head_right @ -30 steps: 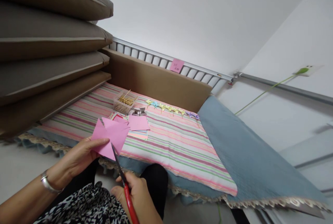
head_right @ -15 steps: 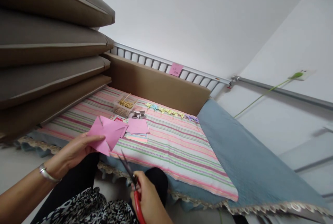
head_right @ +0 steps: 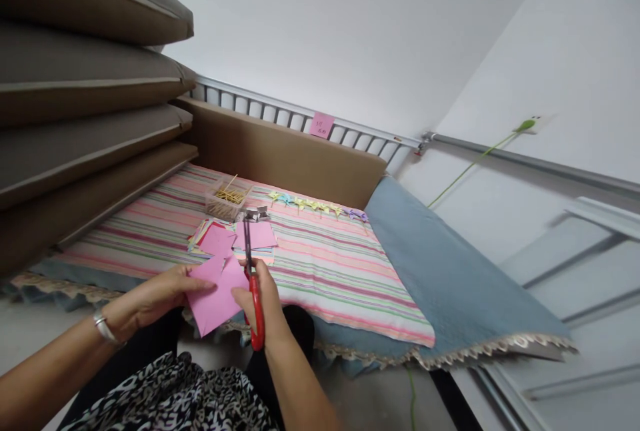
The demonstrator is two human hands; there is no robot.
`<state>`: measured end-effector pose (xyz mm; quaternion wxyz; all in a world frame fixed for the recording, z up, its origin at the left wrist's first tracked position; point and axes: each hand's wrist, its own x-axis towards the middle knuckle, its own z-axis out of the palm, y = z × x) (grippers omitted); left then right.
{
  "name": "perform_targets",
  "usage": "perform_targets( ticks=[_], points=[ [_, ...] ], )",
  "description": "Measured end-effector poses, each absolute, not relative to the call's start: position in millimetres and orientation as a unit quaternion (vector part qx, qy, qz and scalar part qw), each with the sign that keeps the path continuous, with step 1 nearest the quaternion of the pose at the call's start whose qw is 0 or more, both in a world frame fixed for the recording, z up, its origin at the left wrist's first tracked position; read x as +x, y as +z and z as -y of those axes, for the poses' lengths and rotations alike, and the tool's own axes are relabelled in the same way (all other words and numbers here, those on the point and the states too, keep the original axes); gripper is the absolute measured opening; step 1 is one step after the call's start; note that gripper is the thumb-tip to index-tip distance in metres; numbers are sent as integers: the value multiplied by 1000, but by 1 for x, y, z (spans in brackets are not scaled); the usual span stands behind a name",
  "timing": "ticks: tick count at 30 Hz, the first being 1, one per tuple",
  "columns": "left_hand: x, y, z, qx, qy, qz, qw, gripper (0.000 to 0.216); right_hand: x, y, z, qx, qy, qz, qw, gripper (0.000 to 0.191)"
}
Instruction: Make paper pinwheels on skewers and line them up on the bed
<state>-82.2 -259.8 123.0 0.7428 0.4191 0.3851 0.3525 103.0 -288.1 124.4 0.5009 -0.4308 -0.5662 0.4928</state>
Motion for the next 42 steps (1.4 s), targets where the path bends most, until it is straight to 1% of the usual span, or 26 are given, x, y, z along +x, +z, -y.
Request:
perform_targets(
  ticks=[2,4,7,10,14,16,21,23,25,27,32,38,42],
  points=[
    [-83,119,261,353,419,-348,761,23,97,121,291,-399,506,514,567,37],
    [-79,112,265,275,475,-331,768,21,93,115,289,-379,504,481,609,35],
    [-67,102,275,239,493,-319,773,18,88,102,283,-374,485,475,632,36],
    [-55,102,283,274,500,-332,751,27,83,89,280,-373,479,484,630,41],
    [-57,106,280,300,533,-375,697,43,84,84,286,-422,487,505,574,44],
    [-67,106,275,314,541,-395,673,45,91,84,293,-457,492,519,529,45],
    [-95,102,266,338,510,-434,661,40,119,84,320,-517,519,578,359,51],
    [-102,101,264,342,494,-439,668,37,127,84,330,-537,510,600,301,46],
    [-105,102,264,348,483,-437,674,35,131,86,339,-547,483,629,269,37],
    [-105,103,264,353,481,-429,678,35,133,89,343,-550,455,651,257,29],
    [-105,107,266,358,484,-415,682,37,130,95,344,-544,440,667,255,24],
    [-105,109,267,359,483,-418,681,36,125,100,345,-541,452,668,238,28],
    [-101,113,270,360,480,-419,682,40,125,98,343,-535,459,667,239,34]
  ],
)
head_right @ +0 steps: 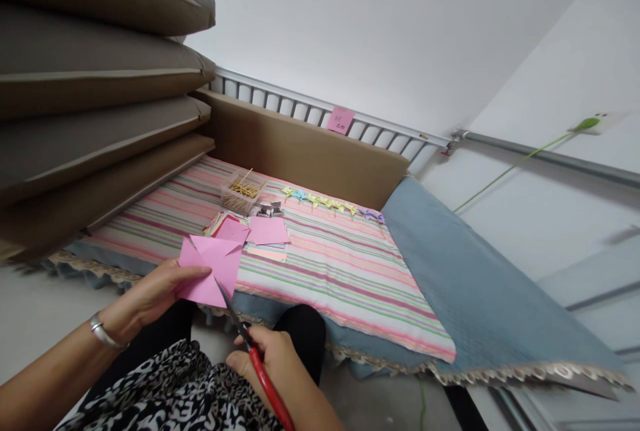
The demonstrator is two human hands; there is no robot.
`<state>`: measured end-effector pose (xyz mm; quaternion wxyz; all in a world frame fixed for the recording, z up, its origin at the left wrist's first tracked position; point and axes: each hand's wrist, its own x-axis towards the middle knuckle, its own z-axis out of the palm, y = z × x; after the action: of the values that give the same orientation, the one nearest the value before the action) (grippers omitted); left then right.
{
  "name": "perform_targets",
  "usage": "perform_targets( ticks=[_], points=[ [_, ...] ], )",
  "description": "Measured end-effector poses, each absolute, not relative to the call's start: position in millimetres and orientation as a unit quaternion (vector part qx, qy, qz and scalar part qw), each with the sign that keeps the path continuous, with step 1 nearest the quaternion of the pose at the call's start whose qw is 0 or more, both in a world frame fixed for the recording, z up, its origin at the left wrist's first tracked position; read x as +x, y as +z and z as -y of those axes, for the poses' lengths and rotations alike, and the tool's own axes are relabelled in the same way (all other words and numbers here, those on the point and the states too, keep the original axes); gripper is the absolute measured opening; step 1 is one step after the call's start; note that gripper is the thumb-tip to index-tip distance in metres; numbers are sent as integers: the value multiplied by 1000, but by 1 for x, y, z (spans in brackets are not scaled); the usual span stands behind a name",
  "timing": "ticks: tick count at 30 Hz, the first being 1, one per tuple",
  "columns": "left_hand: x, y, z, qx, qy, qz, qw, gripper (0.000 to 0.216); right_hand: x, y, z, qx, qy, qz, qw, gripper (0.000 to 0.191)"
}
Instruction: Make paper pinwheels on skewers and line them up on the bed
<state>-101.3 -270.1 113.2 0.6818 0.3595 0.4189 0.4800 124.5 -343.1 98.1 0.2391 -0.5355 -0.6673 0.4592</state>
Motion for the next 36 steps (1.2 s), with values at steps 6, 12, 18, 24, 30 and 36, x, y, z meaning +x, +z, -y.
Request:
perform_targets(
  ticks=[6,12,18,24,30,36],
  points=[
    [-98,117,273,359,476,-412,689,39,127,92,339,-532,464,670,231,31],
    [-98,118,274,356,476,-411,692,36,126,97,340,-538,465,664,232,32],
    [-99,116,274,358,475,-409,692,36,124,107,343,-539,456,670,229,23],
    [-97,117,272,354,477,-422,685,36,123,107,340,-542,438,682,222,22],
    [-106,120,263,350,500,-458,646,37,142,103,341,-516,406,730,188,34],
    [-107,110,260,436,378,-469,669,32,167,102,323,-545,354,691,317,43]
  ],
)
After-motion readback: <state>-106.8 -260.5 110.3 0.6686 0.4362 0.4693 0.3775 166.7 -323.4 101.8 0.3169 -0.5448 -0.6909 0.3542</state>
